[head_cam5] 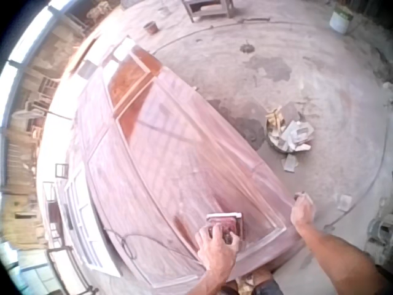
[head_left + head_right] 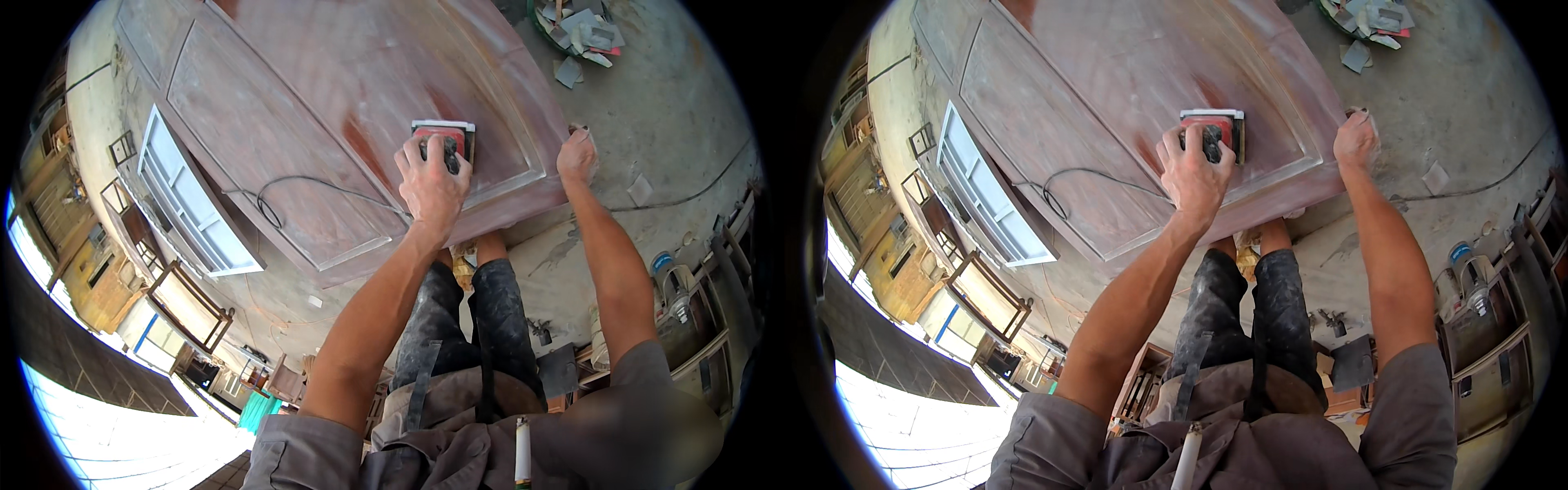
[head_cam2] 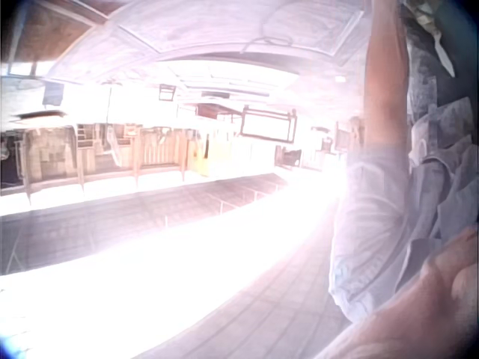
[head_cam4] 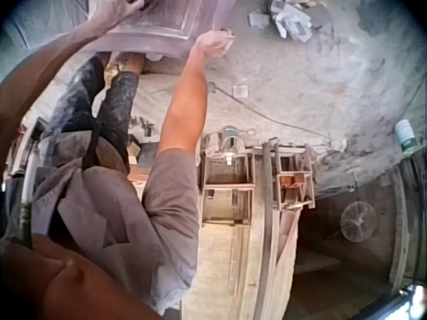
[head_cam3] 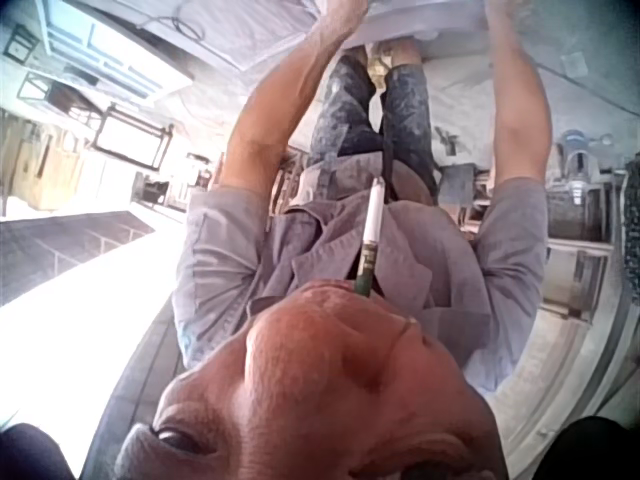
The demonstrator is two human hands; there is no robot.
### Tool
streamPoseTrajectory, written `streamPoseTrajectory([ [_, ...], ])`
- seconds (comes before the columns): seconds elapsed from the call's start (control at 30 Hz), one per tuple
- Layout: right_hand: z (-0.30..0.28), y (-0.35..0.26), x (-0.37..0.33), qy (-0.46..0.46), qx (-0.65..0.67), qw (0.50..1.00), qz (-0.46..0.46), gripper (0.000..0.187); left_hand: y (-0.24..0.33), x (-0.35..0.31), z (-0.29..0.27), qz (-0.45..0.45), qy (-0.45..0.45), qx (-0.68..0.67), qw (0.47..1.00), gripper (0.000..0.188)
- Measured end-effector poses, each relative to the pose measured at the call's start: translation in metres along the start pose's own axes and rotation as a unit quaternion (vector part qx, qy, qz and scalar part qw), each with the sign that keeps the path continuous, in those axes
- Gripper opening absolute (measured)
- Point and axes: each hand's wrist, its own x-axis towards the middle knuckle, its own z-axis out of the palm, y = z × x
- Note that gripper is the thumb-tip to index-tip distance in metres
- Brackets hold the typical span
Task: The person uses an electric sander to sand the surface of a large wooden door lying flat on the floor. They move the sander across the panels and edges of the door, removing the existing finish.
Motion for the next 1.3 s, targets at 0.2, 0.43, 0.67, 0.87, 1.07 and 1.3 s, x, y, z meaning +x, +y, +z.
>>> streamPoseTrajectory([
  [0.2, -0.009, -0.001, 0.000, 0.002, 0.015, 1.000, 0.021, 0.053, 0.011, -0.035, 0.012, 0.047, -0.026, -0.018, 0.998, 0.037],
  [0.43, -0.020, -0.013, -0.002, -0.038, -0.009, 0.998, 0.038, 0.058, 0.010, 0.083, 0.004, 0.050, 0.046, 0.020, 0.997, 0.035],
  [0.67, -0.020, -0.021, -0.006, -0.020, -0.006, 0.999, 0.034, 0.056, 0.006, 0.135, -0.008, -0.032, 0.051, 0.018, 0.998, 0.041],
  [0.87, -0.010, -0.003, 0.001, -0.018, 0.004, 0.999, 0.034, 0.058, 0.020, 0.023, 0.007, -0.027, 0.002, -0.016, 0.999, 0.037],
  [1.07, -0.001, 0.001, -0.001, -0.029, -0.004, 0.999, 0.032, 0.059, 0.033, -0.042, 0.023, 0.039, -0.054, -0.055, 0.996, 0.039],
  [1.3, 0.006, 0.026, 0.007, -0.029, -0.008, 0.999, 0.029, 0.057, 0.005, 0.066, -0.001, -0.017, 0.002, -0.039, 0.999, 0.038],
])
